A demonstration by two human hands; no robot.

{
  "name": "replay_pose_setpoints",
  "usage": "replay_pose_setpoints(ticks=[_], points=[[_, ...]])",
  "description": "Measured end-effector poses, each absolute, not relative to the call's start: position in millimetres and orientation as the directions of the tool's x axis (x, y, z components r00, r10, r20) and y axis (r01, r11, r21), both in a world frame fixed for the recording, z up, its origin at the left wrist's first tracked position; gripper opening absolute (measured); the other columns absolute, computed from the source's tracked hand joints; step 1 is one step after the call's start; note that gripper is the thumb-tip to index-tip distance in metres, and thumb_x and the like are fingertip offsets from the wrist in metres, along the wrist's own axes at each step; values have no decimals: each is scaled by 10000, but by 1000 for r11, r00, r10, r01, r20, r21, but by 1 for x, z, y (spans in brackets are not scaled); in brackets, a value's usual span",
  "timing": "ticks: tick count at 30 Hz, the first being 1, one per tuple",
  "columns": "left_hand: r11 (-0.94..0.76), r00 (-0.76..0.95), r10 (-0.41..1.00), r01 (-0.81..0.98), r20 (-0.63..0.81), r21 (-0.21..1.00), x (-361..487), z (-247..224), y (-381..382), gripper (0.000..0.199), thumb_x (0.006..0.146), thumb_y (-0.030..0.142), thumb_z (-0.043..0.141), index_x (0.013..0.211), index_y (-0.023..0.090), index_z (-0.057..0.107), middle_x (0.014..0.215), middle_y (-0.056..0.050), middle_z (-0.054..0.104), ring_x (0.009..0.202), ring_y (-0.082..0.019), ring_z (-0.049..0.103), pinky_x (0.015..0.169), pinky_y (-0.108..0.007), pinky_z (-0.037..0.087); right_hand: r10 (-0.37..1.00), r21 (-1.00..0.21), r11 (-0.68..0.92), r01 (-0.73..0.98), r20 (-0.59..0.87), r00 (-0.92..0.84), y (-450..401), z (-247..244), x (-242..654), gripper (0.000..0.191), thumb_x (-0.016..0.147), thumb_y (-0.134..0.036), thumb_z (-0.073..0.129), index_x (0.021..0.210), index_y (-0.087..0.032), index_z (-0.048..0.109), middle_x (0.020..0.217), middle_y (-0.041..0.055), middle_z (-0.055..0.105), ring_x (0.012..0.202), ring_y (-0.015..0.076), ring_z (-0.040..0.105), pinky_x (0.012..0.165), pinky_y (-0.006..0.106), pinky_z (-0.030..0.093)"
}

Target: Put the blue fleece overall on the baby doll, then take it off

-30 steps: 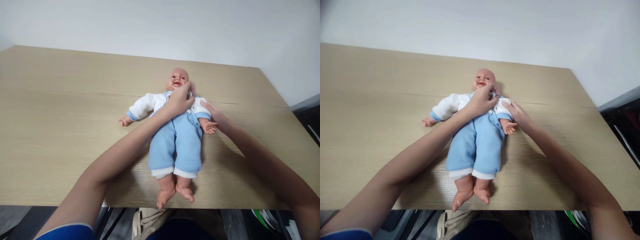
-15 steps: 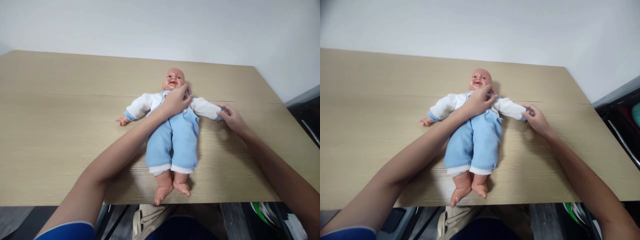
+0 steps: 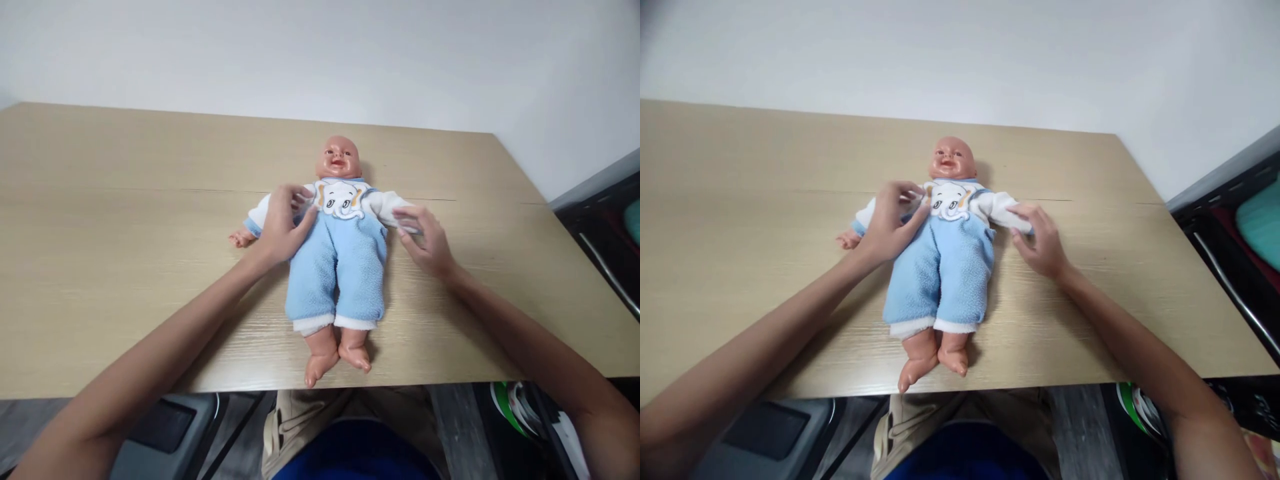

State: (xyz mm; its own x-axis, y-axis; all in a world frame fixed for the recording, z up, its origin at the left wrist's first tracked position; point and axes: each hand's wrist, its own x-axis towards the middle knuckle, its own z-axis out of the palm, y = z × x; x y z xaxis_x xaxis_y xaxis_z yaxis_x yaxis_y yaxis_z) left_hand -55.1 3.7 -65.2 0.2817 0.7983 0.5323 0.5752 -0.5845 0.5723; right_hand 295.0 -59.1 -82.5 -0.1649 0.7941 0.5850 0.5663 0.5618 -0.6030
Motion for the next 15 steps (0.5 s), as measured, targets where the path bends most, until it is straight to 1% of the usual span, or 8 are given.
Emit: replay_pose_setpoints(ticks=[1, 3, 5, 7, 9, 12, 15], points=[[-558, 246, 820, 547, 517, 624, -63, -71, -1, 345, 1107, 508, 630, 1316, 239, 570, 1335, -135, 694, 1164, -295, 665, 1090, -499, 560, 830, -690, 543, 480, 528, -180, -59, -85, 285, 365, 1107, -463, 660, 1425, -292, 714, 1419, 134, 788, 1321, 349, 759, 1147, 559, 648], [-496, 213, 864, 517, 456, 698, -77, -80, -9, 355, 1124, 562, 603, 1264, 239, 559, 1226, -108, 695, 1036, -258, 658, 984, -449, 571, 890, -831, 453, 322, 398, -225, -54, -91, 269, 392, 1113, -574, 668, 1376, -285, 699, 1363, 123, 802, 1261, 313, 780, 1111, 501, 660], [-447, 224, 893, 538, 391, 715, -87, -83, -13, 378, 1132, 613, 570, 1187, 239, 561, 1130, -85, 698, 984, -252, 638, 942, -436, 556, 919, -907, 354, 227, 293, -265, -45, -97, 260, 465, 1072, -696, 697, 1279, -279, 693, 1227, 93, 811, 1157, 289, 777, 1063, 465, 650], [-419, 251, 908, 568, 336, 709, -93, -83, -14, 414, 1131, 655, 532, 1124, 242, 563, 1091, -76, 703, 976, -263, 626, 935, -446, 538, 929, -936, 293, 196, 230, -290, -35, -99, 257, 533, 1018, -794, 713, 1135, -275, 687, 1030, 45, 764, 987, 260, 727, 962, 427, 627], [-404, 283, 914, 578, 290, 709, -97, -81, -13, 456, 1118, 696, 509, 1057, 248, 561, 1045, -64, 693, 955, -272, 612, 930, -457, 520, 931, -941, 277, 196, 212, -296, -27, -99, 257, 585, 986, -857, 701, 965, -273, 662, 880, 12, 661, 863, 237, 627, 887, 406, 583], [-360, 318, 925, 557, 208, 749, -100, -78, -11, 516, 1088, 754, 520, 973, 252, 555, 958, -37, 633, 910, -268, 580, 899, -444, 506, 930, -950, 278, 142, 229, -289, -24, -97, 254, 631, 961, -875, 713, 800, -275, 604, 826, 12, 552, 827, 234, 534, 866, 404, 540], [-312, 324, 932, 486, 163, 817, -103, -76, -9, 549, 1073, 785, 532, 946, 253, 577, 938, -32, 598, 916, -265, 562, 891, -430, 514, 954, -973, 229, -18, 228, -192, -25, -98, 248, 617, 931, -859, 742, 790, -290, 549, 838, 22, 545, 853, 253, 557, 877, 416, 553]])
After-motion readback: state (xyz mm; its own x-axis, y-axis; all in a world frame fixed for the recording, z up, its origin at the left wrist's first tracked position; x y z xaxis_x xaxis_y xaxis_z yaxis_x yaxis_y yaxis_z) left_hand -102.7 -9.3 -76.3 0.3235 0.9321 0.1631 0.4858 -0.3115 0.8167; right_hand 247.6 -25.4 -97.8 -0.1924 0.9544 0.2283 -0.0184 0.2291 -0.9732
